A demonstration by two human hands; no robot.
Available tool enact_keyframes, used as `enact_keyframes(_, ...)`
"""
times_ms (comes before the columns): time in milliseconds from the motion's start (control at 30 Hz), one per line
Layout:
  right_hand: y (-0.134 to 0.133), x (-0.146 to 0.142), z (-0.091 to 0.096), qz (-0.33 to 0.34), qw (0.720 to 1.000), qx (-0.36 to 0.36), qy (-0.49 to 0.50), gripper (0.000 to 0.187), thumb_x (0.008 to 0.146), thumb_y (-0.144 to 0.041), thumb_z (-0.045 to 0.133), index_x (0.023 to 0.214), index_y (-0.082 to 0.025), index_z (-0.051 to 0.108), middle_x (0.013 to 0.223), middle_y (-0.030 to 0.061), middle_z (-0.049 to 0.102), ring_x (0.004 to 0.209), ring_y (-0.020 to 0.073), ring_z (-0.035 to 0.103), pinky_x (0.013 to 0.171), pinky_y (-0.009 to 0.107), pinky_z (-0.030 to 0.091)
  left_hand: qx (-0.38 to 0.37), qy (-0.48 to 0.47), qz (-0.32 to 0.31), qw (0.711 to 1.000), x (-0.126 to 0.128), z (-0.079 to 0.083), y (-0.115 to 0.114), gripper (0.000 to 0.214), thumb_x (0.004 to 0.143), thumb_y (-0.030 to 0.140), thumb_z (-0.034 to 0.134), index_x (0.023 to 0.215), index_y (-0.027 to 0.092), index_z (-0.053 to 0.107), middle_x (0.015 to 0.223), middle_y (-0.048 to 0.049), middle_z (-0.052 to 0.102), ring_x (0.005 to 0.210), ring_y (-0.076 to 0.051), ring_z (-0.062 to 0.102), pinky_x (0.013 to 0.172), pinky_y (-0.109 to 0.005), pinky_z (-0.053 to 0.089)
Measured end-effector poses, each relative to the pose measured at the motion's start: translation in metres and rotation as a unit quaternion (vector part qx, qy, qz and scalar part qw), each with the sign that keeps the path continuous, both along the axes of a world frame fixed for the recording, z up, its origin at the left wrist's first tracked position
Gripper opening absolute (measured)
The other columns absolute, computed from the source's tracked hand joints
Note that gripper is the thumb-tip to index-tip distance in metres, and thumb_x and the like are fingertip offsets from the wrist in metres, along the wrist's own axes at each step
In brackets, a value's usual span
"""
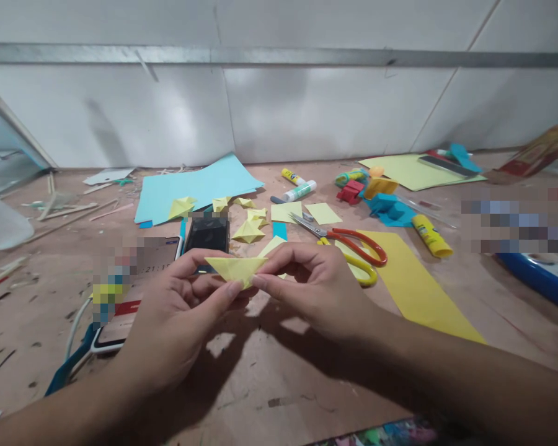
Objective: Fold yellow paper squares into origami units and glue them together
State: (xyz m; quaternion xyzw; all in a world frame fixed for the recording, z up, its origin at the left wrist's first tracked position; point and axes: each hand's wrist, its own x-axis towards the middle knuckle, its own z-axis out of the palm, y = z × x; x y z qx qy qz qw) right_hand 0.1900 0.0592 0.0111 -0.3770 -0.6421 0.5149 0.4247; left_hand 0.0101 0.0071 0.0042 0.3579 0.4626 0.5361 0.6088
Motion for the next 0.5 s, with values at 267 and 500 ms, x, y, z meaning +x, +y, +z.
enact_keyframes(267,0.000,0.000,-0.004,-0.014,1.000,0.001,-0.004,0.017,0.081,-0.028,0.083,0.073,-0.019,0.072,0.074,0.0020,0.073,0.068,0.0164,0.067,0.061,0.028,0.051,-0.044,-0.025,0.040,0.998,0.013,0.008,-0.006,0.033,0.076,0.019,0.087,0.098,0.026,0.065,0.080,0.0003,0.079,0.068,-0.022,0.078,0.061,-0.030,0.061)
enact_keyframes(500,0.000,-0.003,-0.004,-0.005,0.999,-0.032,0.013,0.014,0.081,-0.025,0.081,0.075,-0.018,0.070,0.075,0.0015,0.072,0.071,0.0161,0.068,0.064,0.027,0.052,-0.031,0.014,0.049,0.998,0.006,0.003,-0.001,0.048,0.075,0.024,0.089,0.117,0.032,0.065,0.071,0.0030,0.078,0.064,-0.020,0.076,0.057,-0.027,0.059)
